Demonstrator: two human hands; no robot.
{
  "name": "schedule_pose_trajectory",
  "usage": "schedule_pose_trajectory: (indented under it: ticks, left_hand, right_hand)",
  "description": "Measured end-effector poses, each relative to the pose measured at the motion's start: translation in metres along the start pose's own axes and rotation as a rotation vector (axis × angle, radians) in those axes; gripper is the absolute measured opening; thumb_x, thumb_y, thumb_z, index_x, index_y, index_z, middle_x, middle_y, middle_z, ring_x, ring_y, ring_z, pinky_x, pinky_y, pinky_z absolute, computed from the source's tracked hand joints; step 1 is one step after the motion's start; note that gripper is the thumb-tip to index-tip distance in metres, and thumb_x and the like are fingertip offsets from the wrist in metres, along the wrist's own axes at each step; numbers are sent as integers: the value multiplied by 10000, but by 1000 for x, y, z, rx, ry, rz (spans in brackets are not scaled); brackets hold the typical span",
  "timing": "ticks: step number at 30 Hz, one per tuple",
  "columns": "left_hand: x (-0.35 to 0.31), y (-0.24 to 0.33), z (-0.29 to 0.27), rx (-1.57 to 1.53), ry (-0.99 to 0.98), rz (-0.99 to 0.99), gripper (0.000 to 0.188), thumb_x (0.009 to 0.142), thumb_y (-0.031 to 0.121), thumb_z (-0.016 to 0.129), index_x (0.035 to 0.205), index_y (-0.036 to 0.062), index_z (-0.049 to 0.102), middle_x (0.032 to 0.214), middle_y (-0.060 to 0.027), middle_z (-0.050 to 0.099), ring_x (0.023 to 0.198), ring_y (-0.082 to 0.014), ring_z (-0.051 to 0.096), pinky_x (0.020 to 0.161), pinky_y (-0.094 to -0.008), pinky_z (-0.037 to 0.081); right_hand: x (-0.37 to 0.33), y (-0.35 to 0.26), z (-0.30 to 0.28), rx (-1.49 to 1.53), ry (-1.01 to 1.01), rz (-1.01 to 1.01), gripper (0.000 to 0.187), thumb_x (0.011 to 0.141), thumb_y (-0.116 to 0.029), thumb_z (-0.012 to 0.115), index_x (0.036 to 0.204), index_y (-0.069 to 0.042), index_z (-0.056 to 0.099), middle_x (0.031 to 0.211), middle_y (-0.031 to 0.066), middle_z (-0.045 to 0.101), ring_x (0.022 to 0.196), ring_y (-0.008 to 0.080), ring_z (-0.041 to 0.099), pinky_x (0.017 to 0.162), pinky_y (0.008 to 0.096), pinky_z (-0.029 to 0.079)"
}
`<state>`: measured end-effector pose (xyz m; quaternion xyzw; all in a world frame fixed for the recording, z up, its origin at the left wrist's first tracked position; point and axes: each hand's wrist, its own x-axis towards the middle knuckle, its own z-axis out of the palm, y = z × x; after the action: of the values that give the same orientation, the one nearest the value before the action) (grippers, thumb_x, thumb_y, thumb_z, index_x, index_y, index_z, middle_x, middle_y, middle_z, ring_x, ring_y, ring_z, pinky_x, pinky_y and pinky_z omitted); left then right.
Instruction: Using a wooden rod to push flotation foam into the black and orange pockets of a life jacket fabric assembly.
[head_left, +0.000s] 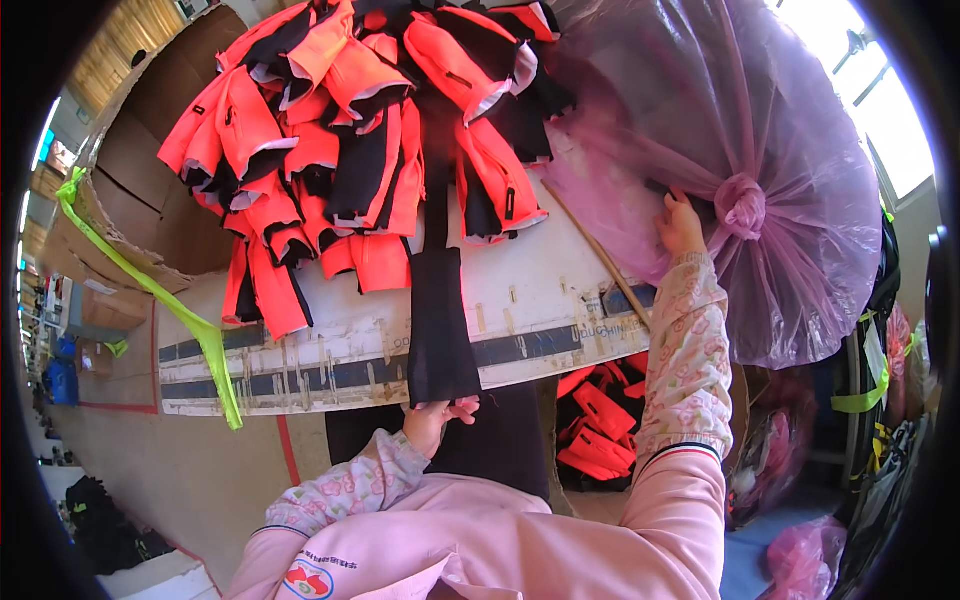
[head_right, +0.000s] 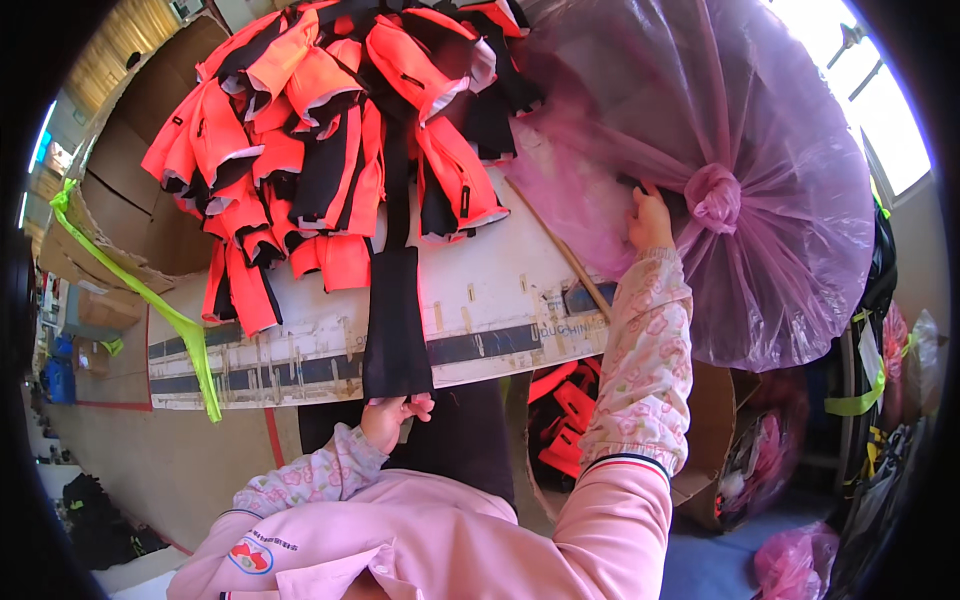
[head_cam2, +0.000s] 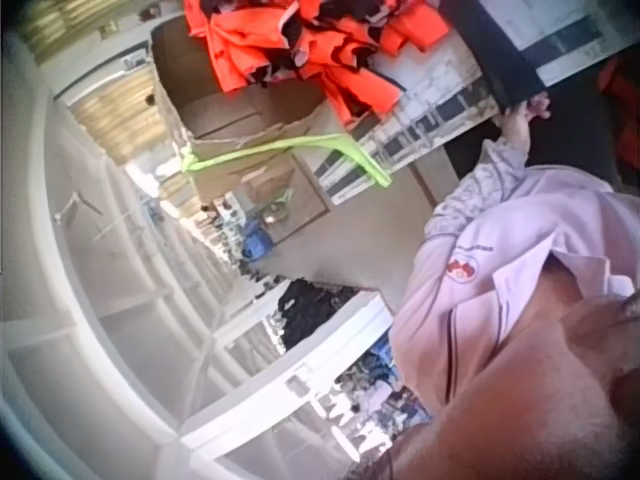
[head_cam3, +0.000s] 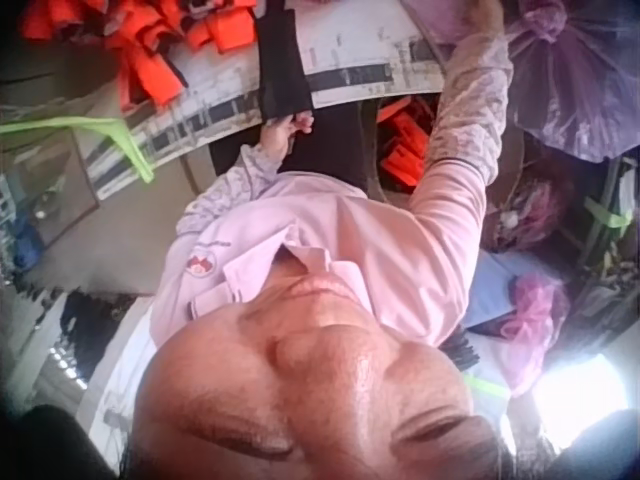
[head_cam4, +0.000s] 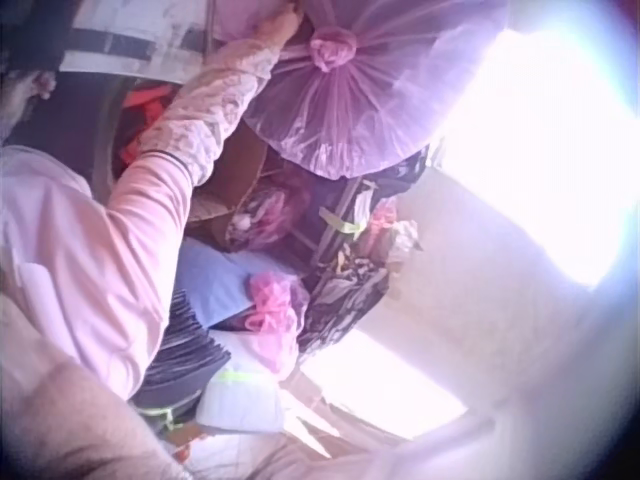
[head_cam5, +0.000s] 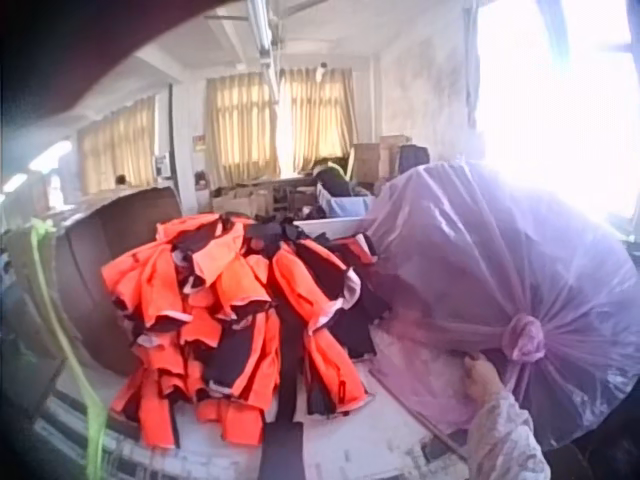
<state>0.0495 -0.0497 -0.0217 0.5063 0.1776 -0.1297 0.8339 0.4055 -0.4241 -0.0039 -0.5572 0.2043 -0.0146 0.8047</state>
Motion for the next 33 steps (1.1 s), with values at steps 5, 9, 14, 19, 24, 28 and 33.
schedule_pose_trajectory:
  ticks: [5,9,14,19,24,28,33]
  left_hand:
    - [1,-4,-6,-8,-59,1,259,940,241,455,1029,17,551,894,-105,601,785,-213,618,656,-335,519]
    - [-2,-3,-4,21,-8,-10,260,949,196,413,1079,2,529,917,-131,607,792,-231,619,661,-348,519]
    - [-1,-7,-6,27,-17,-3,259,951,184,402,1085,-2,522,921,-137,604,800,-243,617,668,-357,517]
    - [-4,-3,0,-10,10,-7,254,940,212,444,1055,9,541,926,-127,602,803,-228,613,657,-351,513]
    - [-3,7,5,-82,5,-9,218,924,184,472,923,6,598,878,-130,626,755,-193,625,611,-301,522]
    - [-6,19,13,-76,49,-68,233,922,189,470,975,-2,592,915,-132,628,762,-190,624,622,-294,524]
    - [-6,33,27,-41,-7,-23,334,943,225,420,1040,-44,592,1002,-135,640,756,-175,620,642,-291,518]
  right_hand:
    - [38,14,-38,389,133,-114,293,871,-86,495,1162,-62,482,1028,114,475,1051,238,484,823,384,452]
    - [37,8,-21,546,267,-21,127,892,-96,474,998,-34,505,948,131,523,859,251,573,675,360,517]
    - [30,2,-10,289,304,-14,163,879,-136,525,999,-28,500,849,112,552,745,245,591,640,356,524]
    - [-22,3,14,169,424,-63,185,857,-112,528,1003,-1,502,813,100,563,696,233,600,652,355,532]
    - [-135,4,8,166,108,-209,213,841,-78,516,1013,39,470,938,113,550,826,253,600,714,395,546]
    - [-217,2,-9,-188,364,-600,220,853,-82,512,1013,63,471,967,116,528,859,198,555,759,339,489]
    - [-332,-23,-10,-612,595,-1119,253,873,-107,531,1066,54,497,1002,110,537,871,181,522,820,314,422]
